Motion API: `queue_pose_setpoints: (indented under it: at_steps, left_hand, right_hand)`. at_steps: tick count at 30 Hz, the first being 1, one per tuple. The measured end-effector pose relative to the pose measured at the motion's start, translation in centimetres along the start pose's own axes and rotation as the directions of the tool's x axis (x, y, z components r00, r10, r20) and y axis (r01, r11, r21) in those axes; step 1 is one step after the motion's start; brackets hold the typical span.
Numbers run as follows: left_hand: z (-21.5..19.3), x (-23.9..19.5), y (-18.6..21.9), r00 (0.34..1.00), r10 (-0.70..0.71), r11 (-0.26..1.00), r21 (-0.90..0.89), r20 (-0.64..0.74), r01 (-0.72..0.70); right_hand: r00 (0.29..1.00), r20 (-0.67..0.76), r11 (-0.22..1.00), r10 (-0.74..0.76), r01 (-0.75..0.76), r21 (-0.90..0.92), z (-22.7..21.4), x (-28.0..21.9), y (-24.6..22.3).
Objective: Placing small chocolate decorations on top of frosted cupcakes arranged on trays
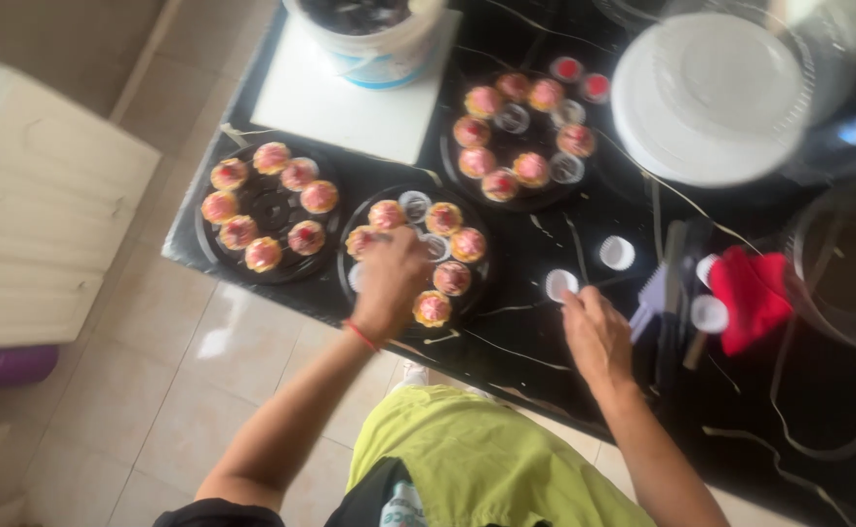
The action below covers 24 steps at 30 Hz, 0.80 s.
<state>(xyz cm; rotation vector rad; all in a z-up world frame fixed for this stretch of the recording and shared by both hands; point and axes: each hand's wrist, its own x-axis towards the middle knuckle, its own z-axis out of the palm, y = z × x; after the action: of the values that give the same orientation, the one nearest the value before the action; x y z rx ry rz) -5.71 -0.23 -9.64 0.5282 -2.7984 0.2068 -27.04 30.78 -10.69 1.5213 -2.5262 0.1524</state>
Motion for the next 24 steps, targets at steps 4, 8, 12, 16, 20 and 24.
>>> queue_pose_setpoints:
  at_steps: [4, 8, 12, 16, 20, 24]
  left_hand:
    - [-4.7, -2.3, 7.1, 0.998, 0.06, 0.959, -0.279, -0.001, -0.058]
    - [-6.9, -1.2, 13.1, 0.993, 0.095, 0.81, -0.575, -0.066, -0.116]
    - [-8.4, -0.9, 13.3, 0.975, 0.184, 0.701, -0.712, 0.121, -0.044]
    - [-10.1, 0.5, 9.0, 0.994, 0.079, 0.636, -0.772, 0.069, 0.003]
    - [-11.6, 6.7, -0.6, 0.921, -0.11, 0.631, -0.69, 0.372, 0.355]
    - [-6.0, 14.4, -10.3, 0.968, -0.229, 0.818, -0.56, -0.101, 0.136]
  right_hand:
    - [0.994, -0.01, 0.986, -0.109, 0.107, -0.13, 2.7, 0.2, 1.7]
    - [0.98, -0.04, 0.969, -0.195, 0.186, -0.162, 4.6, -0.2, 3.0]
    - [0.961, -0.11, 0.965, -0.255, 0.246, -0.09, 1.2, 0.7, 1.2]
    - [0.943, -0.165, 0.956, -0.288, 0.293, 0.009, 0.5, 0.2, 0.6]
    - [0.944, -0.143, 0.952, -0.296, 0.305, 0.041, 0.9, -0.6, 0.7]
    - [0.947, -0.11, 0.948, -0.303, 0.311, 0.071, 0.5, -1.0, 0.4]
